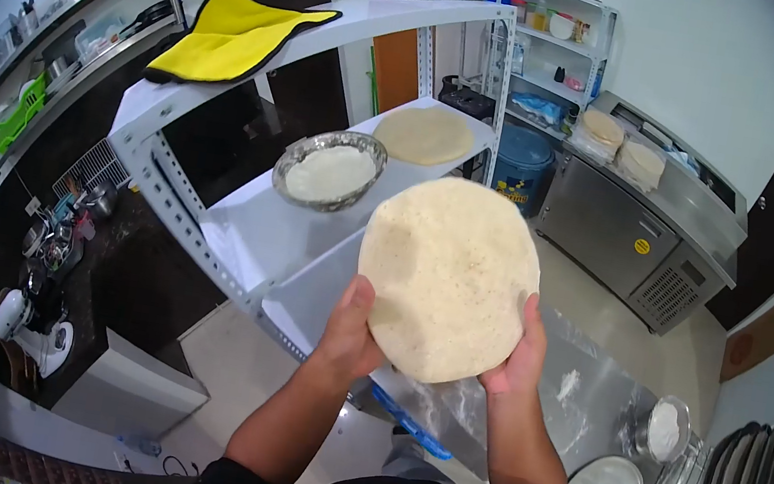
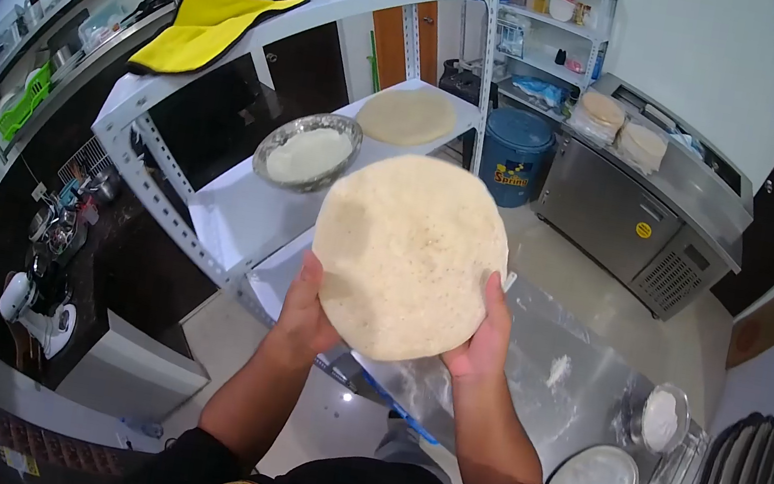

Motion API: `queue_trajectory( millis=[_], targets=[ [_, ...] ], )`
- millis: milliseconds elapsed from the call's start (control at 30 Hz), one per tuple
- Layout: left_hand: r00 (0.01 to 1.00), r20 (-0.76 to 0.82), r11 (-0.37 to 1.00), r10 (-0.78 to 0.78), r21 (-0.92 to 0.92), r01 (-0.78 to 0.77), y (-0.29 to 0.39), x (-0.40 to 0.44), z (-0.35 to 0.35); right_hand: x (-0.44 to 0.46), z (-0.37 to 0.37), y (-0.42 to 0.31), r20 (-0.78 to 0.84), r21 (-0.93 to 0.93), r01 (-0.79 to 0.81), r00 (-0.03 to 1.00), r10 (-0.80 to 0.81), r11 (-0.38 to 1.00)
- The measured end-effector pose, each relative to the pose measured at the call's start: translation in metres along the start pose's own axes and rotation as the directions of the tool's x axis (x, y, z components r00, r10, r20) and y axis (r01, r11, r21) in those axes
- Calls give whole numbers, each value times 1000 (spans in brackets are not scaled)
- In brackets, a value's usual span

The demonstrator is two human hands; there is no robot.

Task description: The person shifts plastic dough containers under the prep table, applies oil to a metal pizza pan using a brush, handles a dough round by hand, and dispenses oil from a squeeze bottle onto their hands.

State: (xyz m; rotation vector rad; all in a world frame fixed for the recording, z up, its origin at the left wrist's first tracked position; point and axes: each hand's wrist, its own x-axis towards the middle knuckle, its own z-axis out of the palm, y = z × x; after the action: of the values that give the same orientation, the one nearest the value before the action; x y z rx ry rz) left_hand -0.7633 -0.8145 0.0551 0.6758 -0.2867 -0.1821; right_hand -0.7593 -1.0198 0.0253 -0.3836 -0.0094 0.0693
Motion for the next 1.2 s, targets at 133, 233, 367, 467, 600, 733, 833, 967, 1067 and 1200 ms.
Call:
queue_trajectory(
  millis=[133, 233, 367, 467, 600, 733, 833, 967, 1067, 1200],
  targets=[
    [993, -94, 994, -71, 71, 78, 15, 104, 12, 105, 30, -24, -10, -11, 80, 997, -80, 997],
    [978, -147, 971, -150, 167, 174, 29, 137, 2, 215, 33, -31, 132, -8, 141, 981, -139, 990],
    [904, -176, 820, -391, 379, 429, 33, 122, -30, 344, 37, -2, 98, -57, 118, 989, -112, 991],
    [836, -223, 674, -502, 504, 540, 15, 97, -63, 376, 37, 19, -67, -255, -51, 997, 35, 966],
    [877, -206, 689, -434, 551, 470, 27, 72, -74, 376, 48, 29, 23, -363, -88, 994, 104, 928],
    [903, -148, 700, -404, 585, 410, 30, 40, -87, 399, 53, 23, 47, -554, 36, 999, -12, 832],
    [916, -87, 649, -391, 680, 342, 37, 17, -97, 366, 80, -3, 90, -957, -54, 877, -472, -284],
    [973, 9, 466, -229, 879, 102, 49, -10, -105, 251, 51, 3, 132, -696, 361, 914, -384, 620],
    [991, 129, 271, 36, 953, -134, 37, -21, -87, 127, 3, 88, -69, -370, 7, 997, -35, 929],
    [847, 531, 66, 19, 844, -531, -5, -14, -100, 19, -57, 191, 149, 59, -58, 988, 49, 997]
  ],
)
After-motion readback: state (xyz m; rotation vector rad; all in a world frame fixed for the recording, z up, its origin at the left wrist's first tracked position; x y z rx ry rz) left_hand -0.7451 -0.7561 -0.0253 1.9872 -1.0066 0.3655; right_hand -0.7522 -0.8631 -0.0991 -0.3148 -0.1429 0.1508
